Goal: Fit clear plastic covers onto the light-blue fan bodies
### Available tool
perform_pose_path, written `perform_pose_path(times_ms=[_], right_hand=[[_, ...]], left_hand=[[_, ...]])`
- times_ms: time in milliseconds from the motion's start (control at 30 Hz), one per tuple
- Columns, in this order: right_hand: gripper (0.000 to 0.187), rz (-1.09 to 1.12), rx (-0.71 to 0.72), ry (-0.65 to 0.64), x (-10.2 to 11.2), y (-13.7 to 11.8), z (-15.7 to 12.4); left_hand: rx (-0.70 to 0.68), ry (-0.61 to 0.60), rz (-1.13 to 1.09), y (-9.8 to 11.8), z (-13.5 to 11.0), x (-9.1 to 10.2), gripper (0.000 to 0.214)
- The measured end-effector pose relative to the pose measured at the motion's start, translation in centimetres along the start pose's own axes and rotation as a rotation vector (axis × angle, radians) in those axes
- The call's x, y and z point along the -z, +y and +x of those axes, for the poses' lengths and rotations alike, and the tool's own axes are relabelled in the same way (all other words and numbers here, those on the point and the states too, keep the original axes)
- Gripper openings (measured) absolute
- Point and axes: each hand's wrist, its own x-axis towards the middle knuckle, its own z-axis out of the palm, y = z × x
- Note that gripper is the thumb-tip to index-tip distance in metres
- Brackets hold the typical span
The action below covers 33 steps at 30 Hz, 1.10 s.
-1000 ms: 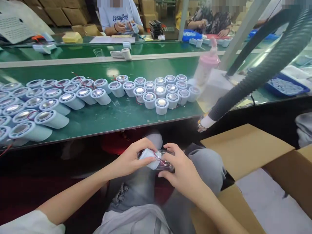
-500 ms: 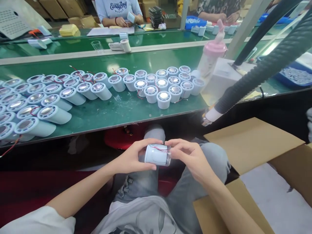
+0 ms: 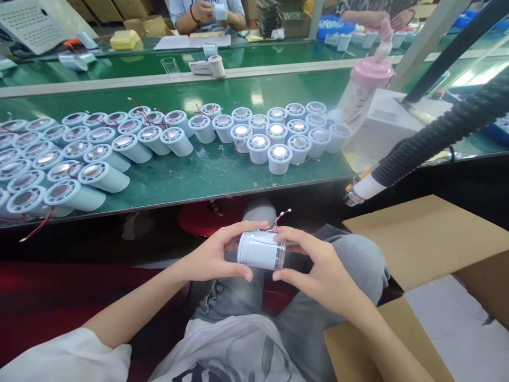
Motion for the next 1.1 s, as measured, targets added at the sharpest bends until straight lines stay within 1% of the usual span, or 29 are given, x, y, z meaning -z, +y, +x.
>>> perform_pose_path(times_ms=[200,400,567,700,833,967,1100], right_hand=[[0.042,0.14,-0.128,-0.035,0.0,-0.5,-0.1],[0.042,0.261,-0.201,-0.05,0.0,-0.5,-0.1],[0.041,0.412,-0.287,-0.098,0.0,-0.3,0.0],[0.04,0.492,-0.365,-0.102,-0.1,-0.2,0.0],[0.04,0.579,-0.409,-0.103,-0.4,-0.2,0.1],[0.043,0.624,-0.474,-0.099,-0.8,-0.1,0.2],[0.047,0.657,-0.541,-0.125,-1.1,-0.1,0.3]], left_hand=[[-0.081,-0.017,0.089,0.1,-0.3,0.0,0.079],[-0.122,-0.016,0.139,-0.1,-0.5,0.0,0.078],[-0.18,-0.018,0.214,-0.2,-0.5,0.1,0.078],[-0.202,-0.021,0.23,-0.3,-0.5,0.1,0.076],[-0.228,-0.033,0.238,-0.3,-0.6,0.1,0.076],[-0.245,-0.044,0.239,-0.3,-0.7,0.1,0.076],[-0.246,-0.049,0.242,-0.5,-0.7,0.1,0.076]])
